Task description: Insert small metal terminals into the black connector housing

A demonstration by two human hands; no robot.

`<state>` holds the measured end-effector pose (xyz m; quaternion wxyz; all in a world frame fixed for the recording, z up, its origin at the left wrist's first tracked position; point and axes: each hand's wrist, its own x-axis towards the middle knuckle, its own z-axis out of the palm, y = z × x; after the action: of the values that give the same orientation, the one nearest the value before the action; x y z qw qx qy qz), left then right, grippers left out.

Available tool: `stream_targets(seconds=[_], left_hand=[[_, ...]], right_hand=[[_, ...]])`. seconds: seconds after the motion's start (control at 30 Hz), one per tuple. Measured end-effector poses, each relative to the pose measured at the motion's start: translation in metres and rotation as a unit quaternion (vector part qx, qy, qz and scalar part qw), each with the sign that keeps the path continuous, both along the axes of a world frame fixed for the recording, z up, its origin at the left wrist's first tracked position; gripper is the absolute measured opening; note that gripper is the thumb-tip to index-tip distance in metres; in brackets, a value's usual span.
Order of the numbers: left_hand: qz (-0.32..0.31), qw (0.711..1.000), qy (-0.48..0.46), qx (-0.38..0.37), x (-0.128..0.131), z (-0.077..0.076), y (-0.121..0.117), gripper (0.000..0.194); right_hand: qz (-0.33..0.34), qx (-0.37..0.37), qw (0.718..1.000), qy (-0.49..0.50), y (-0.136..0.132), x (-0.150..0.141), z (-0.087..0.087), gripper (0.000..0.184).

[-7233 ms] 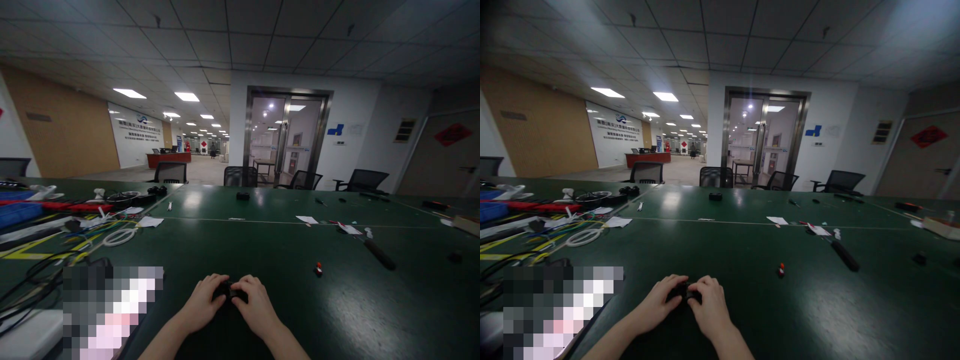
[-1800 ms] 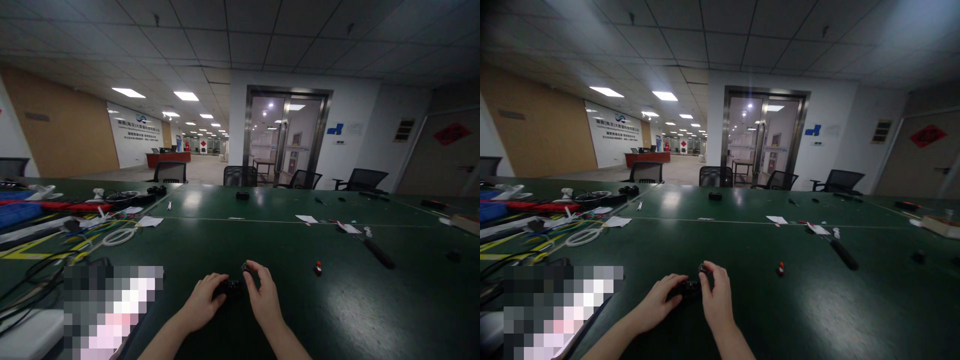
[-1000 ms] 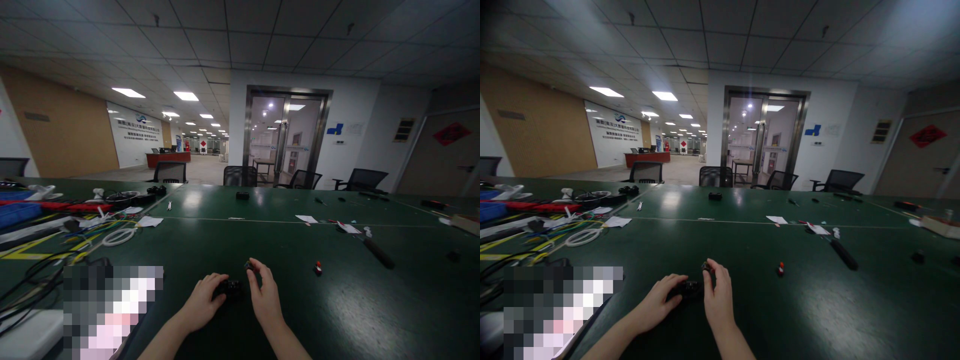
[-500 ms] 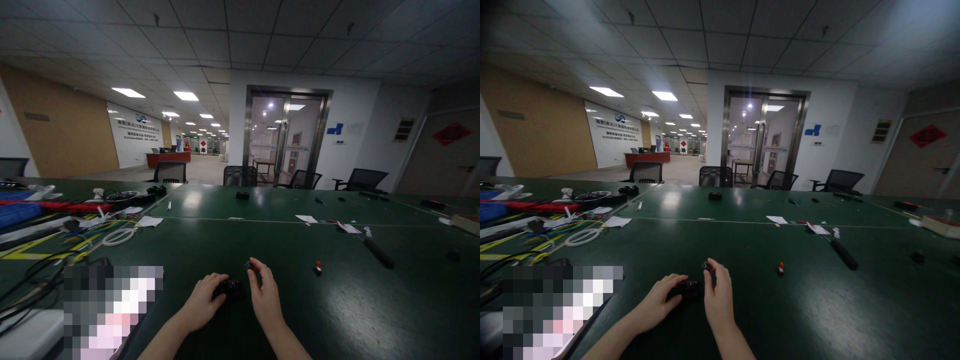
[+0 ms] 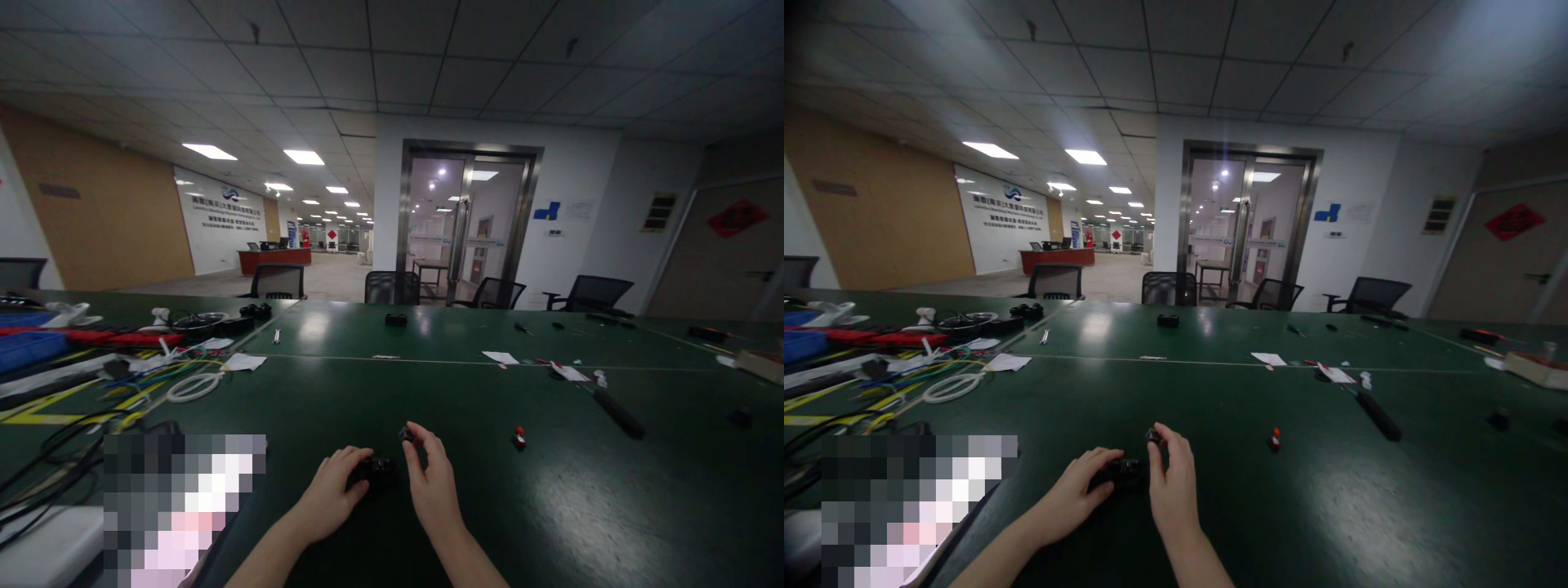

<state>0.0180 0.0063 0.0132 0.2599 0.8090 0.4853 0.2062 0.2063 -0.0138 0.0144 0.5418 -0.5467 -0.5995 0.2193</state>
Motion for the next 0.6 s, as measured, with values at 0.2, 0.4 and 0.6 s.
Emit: stream_targets(seconds=[0.2, 0.4, 0.6], left_hand=[[0.006, 1.0, 0.013, 0.013, 0.0015, -0.0022, 0.0004, 0.044], [0.002, 1.0, 0.002, 0.007, 0.0014, 0.0001, 0.0002, 0.044], [0.0, 1.0, 0.002, 0.006, 0.0024, 0.0013, -0.0009, 0.044]], right_hand=[[-0.005, 0.012, 1.0, 0.0, 0.0015, -0.0003, -0.0015, 0.031], [0.005, -0.004, 1.0, -0.007, -0.0009, -0.0002, 0.0016, 0.03], [0.03, -0.033, 0.998, -0.044, -0.0025, -0.0015, 0.0053, 0.027]])
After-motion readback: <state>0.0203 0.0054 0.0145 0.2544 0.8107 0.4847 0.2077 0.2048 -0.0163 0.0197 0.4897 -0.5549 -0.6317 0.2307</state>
